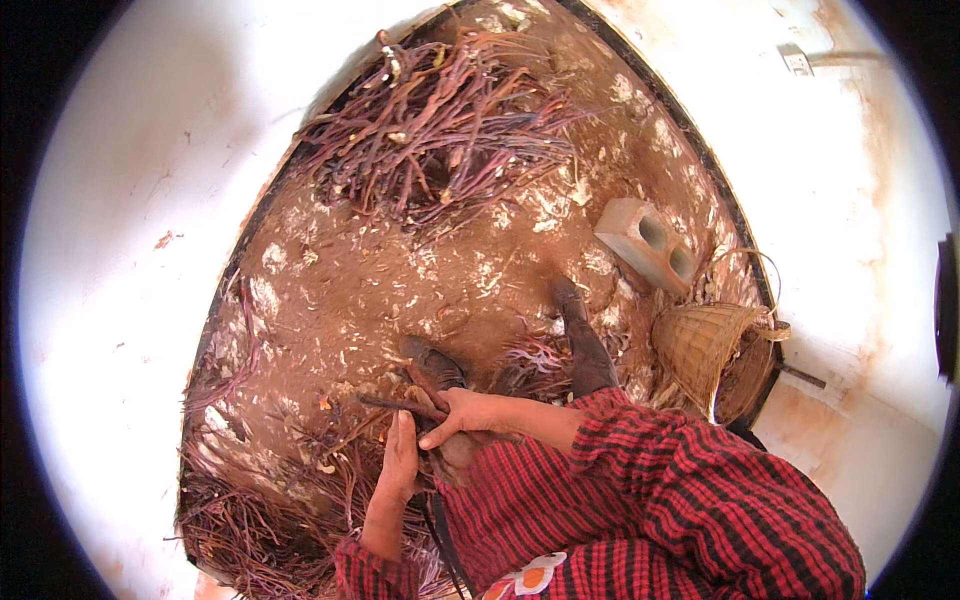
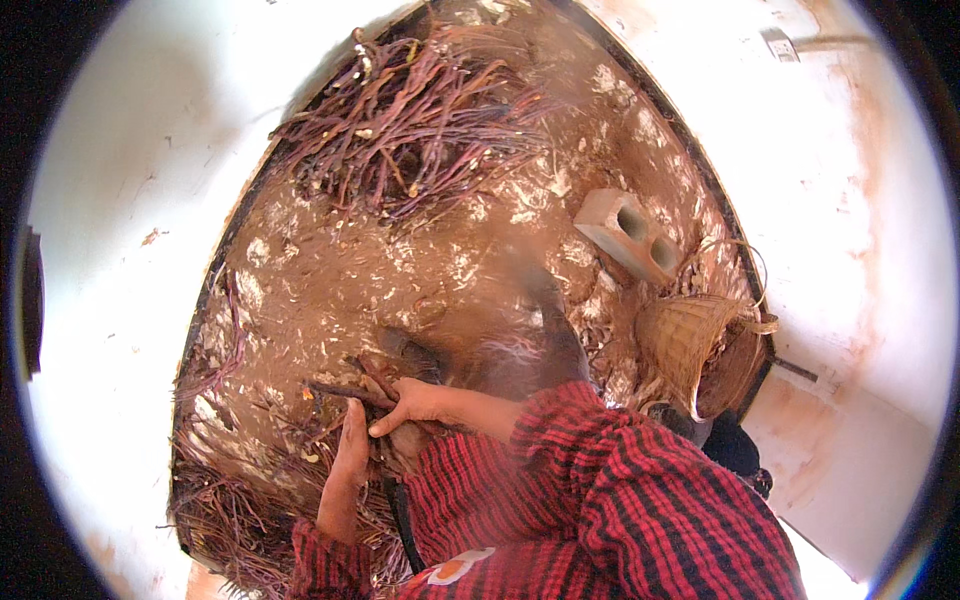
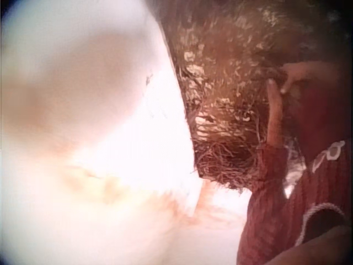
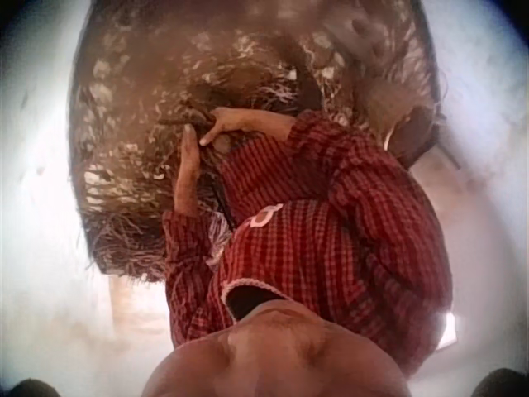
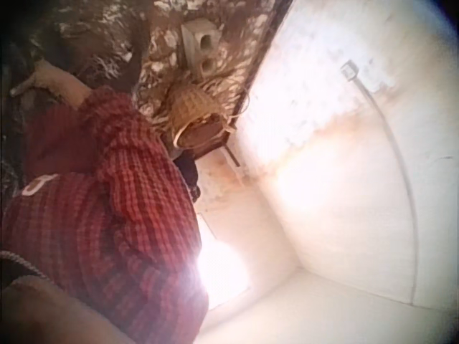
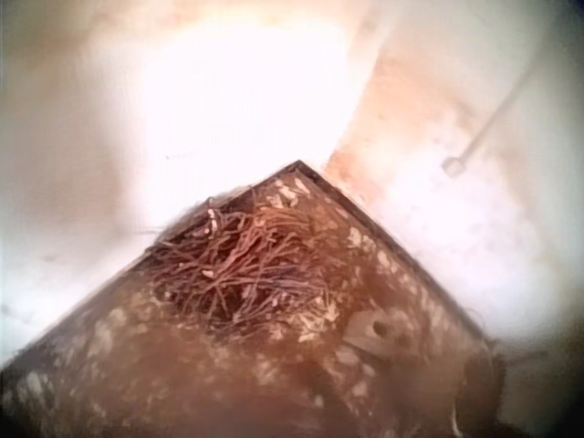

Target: The person stands inside a large white container filled with muddy water and long reddish-brown roots. They repeatedly pull roots from the water, separate them by hand, and place them into a woven basket. The person also uses their hands to clear debris and mud from the container's surface.

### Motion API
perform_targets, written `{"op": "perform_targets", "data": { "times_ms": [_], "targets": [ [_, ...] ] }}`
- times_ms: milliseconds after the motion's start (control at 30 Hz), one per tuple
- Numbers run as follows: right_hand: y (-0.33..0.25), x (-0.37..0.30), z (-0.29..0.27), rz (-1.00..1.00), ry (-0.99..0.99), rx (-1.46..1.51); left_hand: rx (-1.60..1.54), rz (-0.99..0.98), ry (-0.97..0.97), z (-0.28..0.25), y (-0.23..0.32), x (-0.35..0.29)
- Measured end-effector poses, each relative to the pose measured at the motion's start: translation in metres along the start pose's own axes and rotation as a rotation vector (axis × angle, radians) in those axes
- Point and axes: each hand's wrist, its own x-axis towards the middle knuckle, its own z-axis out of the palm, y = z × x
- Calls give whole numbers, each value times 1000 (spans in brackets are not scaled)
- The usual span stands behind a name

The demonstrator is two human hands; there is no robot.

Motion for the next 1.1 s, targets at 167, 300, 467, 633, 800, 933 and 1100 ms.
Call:
{"op": "perform_targets", "data": {
  "times_ms": [167, 300, 467, 633, 800, 933, 1100],
  "targets": [
    [-2, -50, -45, -5, -5, -69, 36, 1, 7, 74, 7, 0],
    [-43, -131, -81, -55, -86, -101, 16, 100, 25, 133, 4, 1],
    [-73, -253, -140, -201, 57, -273, 354, 467, -86, 269, 35, -15],
    [-97, -345, -172, -340, 163, -232, 90, 351, 37, 366, 70, -20],
    [-99, -386, -178, -610, 79, 125, 184, 440, -36, 408, 105, -32],
    [-101, -411, -184, -634, 88, 89, 205, 490, -156, 467, 144, -84],
    [-119, -441, -179, -564, 26, 108, 905, 1424, -163, 470, 149, -85]
  ]
}}
